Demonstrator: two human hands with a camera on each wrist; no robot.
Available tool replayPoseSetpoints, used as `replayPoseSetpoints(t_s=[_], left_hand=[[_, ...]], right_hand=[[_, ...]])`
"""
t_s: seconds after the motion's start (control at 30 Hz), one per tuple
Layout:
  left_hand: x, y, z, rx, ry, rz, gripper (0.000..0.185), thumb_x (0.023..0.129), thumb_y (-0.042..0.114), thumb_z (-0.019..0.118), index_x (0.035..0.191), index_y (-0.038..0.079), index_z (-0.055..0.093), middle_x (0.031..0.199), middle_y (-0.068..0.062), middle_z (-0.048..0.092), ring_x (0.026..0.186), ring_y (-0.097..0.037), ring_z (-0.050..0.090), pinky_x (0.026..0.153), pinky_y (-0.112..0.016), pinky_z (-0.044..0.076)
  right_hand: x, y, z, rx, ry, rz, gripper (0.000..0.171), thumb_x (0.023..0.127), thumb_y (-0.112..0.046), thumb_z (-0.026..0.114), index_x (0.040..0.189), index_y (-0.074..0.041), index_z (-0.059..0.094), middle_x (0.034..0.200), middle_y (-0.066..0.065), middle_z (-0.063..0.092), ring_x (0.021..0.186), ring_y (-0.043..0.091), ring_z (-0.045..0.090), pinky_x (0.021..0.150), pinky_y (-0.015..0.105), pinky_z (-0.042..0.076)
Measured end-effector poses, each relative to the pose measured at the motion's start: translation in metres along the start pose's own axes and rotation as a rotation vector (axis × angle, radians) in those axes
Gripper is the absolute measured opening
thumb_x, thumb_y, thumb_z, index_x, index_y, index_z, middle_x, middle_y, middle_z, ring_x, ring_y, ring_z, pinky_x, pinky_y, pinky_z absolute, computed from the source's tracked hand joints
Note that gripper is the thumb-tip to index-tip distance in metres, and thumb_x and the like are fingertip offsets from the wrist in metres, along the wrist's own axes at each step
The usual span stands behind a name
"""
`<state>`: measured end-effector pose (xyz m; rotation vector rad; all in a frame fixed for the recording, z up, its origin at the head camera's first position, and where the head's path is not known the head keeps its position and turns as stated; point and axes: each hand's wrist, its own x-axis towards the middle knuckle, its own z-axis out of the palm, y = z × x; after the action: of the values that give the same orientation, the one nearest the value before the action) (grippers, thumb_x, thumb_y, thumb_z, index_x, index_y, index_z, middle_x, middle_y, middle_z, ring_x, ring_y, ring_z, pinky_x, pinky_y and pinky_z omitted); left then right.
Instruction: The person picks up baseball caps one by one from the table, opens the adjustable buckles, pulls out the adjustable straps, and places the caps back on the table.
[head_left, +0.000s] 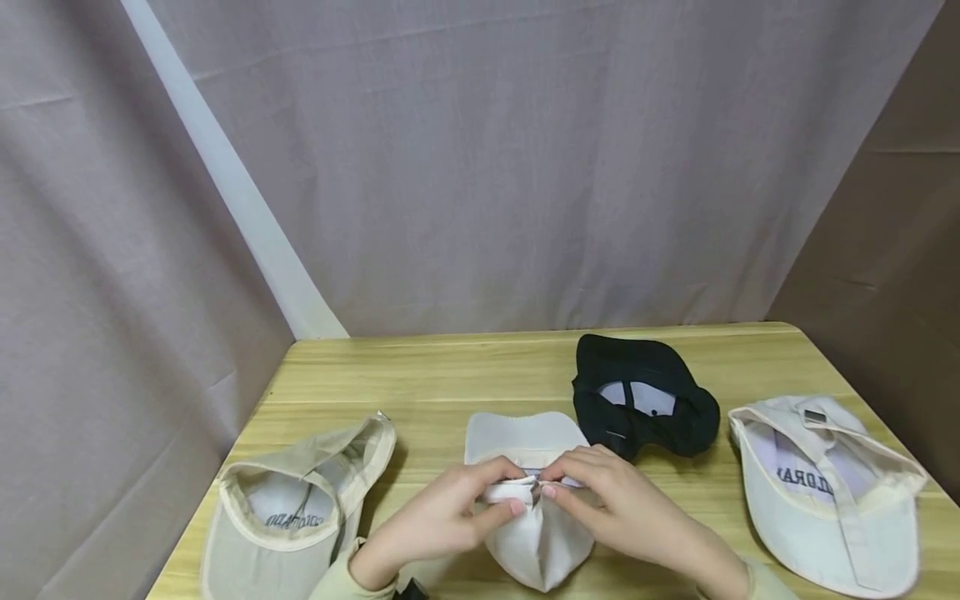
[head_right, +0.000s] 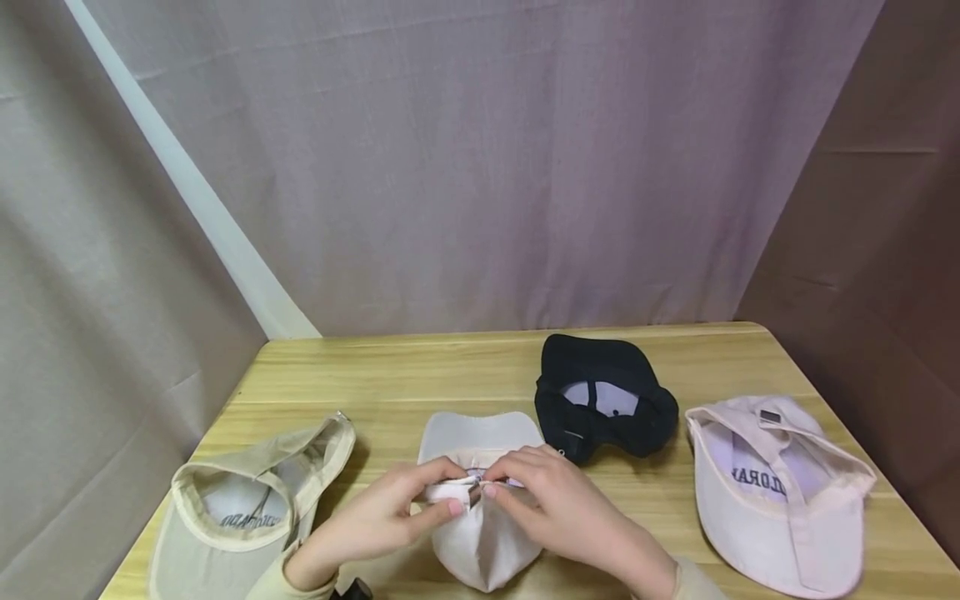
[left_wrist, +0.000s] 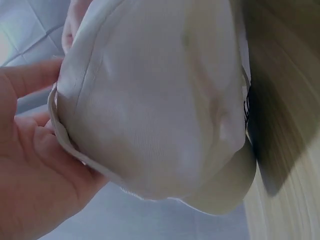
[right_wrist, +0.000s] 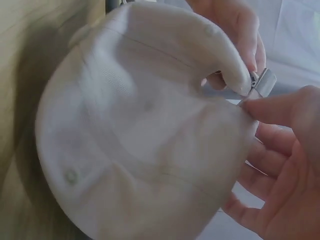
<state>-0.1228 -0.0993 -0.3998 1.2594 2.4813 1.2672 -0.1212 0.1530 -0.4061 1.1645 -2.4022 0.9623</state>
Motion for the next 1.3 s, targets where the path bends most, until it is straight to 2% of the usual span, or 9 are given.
replayPoseSetpoints(t_s=[0.1,0.2,0.3,0.4,0.57,0.67,0.9,1.13,1.3], left_hand=[[0.001,0.0,0.003,0.105,0.012,0.026,0.025,0.097,0.031,0.069,0.118,0.019,0.061,0.104,0.01,0.066,0.088,0.001,0.058,0.076,-0.013,0.048],[0.002,0.0,0.006,0.228,0.054,0.085,0.033,0.092,0.04,0.074,0.116,0.021,0.062,0.098,0.013,0.067,0.085,0.001,0.057,0.077,-0.013,0.044],[0.003,0.001,0.009,0.305,0.088,0.147,0.033,0.09,0.042,0.075,0.112,0.021,0.064,0.094,0.014,0.068,0.082,0.004,0.057,0.076,-0.013,0.041],[0.004,0.002,0.012,0.362,0.112,0.187,0.028,0.092,0.042,0.073,0.108,0.02,0.067,0.093,0.015,0.068,0.081,0.005,0.057,0.075,-0.013,0.039],[0.002,0.005,0.014,0.422,0.128,0.173,0.027,0.098,0.042,0.065,0.109,0.018,0.068,0.097,0.012,0.07,0.086,0.0,0.061,0.079,-0.016,0.042],[0.001,0.006,0.014,0.444,0.125,0.147,0.03,0.099,0.044,0.062,0.111,0.017,0.068,0.101,0.01,0.071,0.091,-0.003,0.063,0.081,-0.02,0.044],[0.0,0.007,0.012,0.497,0.114,0.129,0.033,0.1,0.046,0.059,0.113,0.018,0.068,0.101,0.01,0.07,0.092,-0.005,0.063,0.081,-0.023,0.045],[0.0,0.01,0.011,0.544,0.094,0.134,0.034,0.101,0.046,0.056,0.115,0.019,0.069,0.103,0.011,0.07,0.094,-0.004,0.063,0.081,-0.024,0.046],[0.0,0.011,0.009,0.548,0.086,0.158,0.032,0.101,0.045,0.057,0.115,0.019,0.069,0.102,0.012,0.069,0.093,-0.002,0.061,0.082,-0.022,0.045]], right_hand=[[-0.001,-0.002,0.003,0.027,-0.015,-0.012,0.017,0.095,-0.015,0.07,0.101,-0.03,0.065,0.099,-0.022,0.061,0.092,0.002,0.056,0.079,0.027,0.048],[-0.001,-0.005,0.006,0.037,-0.035,-0.028,0.015,0.098,-0.016,0.067,0.099,-0.031,0.062,0.098,-0.022,0.059,0.091,0.002,0.056,0.079,0.027,0.048],[-0.001,-0.006,0.009,0.036,-0.045,-0.039,0.015,0.099,-0.017,0.065,0.096,-0.031,0.06,0.095,-0.022,0.058,0.089,0.002,0.056,0.078,0.025,0.047],[-0.001,-0.006,0.011,0.028,-0.049,-0.041,0.016,0.099,-0.017,0.065,0.093,-0.031,0.059,0.093,-0.023,0.058,0.088,0.001,0.055,0.077,0.025,0.047],[0.001,-0.006,0.011,0.028,-0.044,-0.041,0.017,0.099,-0.017,0.065,0.092,-0.031,0.059,0.09,-0.023,0.055,0.084,0.0,0.052,0.073,0.021,0.045],[0.003,-0.006,0.009,0.028,-0.046,-0.048,0.017,0.099,-0.017,0.065,0.091,-0.031,0.058,0.088,-0.022,0.054,0.082,-0.001,0.051,0.073,0.02,0.043],[0.004,-0.006,0.007,0.009,-0.066,-0.027,0.016,0.1,-0.019,0.063,0.091,-0.032,0.058,0.089,-0.023,0.054,0.082,0.0,0.051,0.072,0.021,0.044],[0.005,-0.006,0.007,-0.031,-0.046,-0.05,0.016,0.099,-0.02,0.064,0.089,-0.031,0.058,0.086,-0.024,0.054,0.081,-0.002,0.051,0.072,0.021,0.043],[0.006,-0.007,0.007,-0.01,-0.039,-0.046,0.016,0.099,-0.019,0.065,0.089,-0.03,0.058,0.086,-0.023,0.055,0.081,-0.001,0.051,0.072,0.021,0.043]])
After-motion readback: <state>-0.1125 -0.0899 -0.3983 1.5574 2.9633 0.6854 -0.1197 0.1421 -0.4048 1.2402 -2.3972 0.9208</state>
